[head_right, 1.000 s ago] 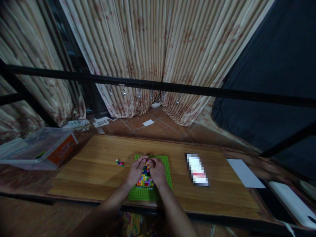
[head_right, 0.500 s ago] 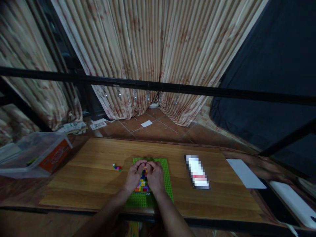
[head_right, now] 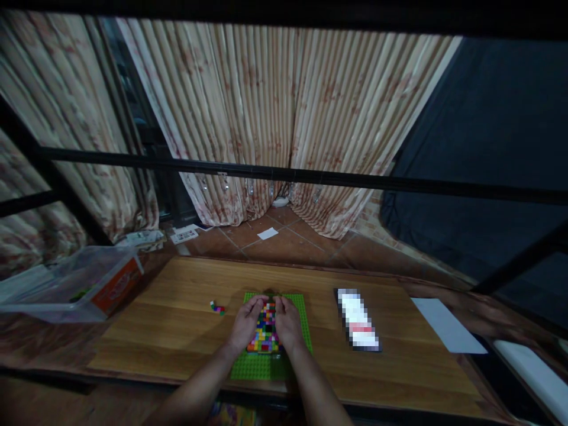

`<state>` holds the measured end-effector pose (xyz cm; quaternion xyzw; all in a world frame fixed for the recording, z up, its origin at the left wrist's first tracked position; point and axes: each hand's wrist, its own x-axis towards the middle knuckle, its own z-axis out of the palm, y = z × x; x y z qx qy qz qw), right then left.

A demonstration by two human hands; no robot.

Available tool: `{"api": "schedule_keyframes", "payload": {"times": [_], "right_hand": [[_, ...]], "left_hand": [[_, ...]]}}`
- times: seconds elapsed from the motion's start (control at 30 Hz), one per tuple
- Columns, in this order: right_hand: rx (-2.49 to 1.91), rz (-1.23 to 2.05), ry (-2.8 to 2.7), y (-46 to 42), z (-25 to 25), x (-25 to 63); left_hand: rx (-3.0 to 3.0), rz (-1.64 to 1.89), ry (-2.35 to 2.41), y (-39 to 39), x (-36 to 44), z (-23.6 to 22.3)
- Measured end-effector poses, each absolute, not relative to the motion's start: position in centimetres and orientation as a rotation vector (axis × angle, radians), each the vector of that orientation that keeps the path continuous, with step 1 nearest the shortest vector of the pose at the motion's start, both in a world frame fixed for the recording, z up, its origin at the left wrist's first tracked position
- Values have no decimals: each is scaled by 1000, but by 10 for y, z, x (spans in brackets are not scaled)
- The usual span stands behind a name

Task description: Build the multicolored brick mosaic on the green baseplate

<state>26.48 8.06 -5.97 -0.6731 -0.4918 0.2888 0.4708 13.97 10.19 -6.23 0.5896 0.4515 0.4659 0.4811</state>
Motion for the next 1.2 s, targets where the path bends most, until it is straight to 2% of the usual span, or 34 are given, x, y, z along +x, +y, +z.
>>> {"api": "schedule_keyframes", "payload": {"times": [0.63,0.87,1.03,1.2], "right_hand": [[-1500,886,-1084,73,-67,273],[-1504,917,-997,63,-60,283],[-1684,598,-955,49,-68,318],[-1850,325,-1184,30,-83,342]], "left_hand": [[1503,1165,1209,96,145,-60],[1565,1245,1418,107,63,-51],[1723,1146,1511,123,1,-54],[1921,1013,1433,134,-1,-57]]}}
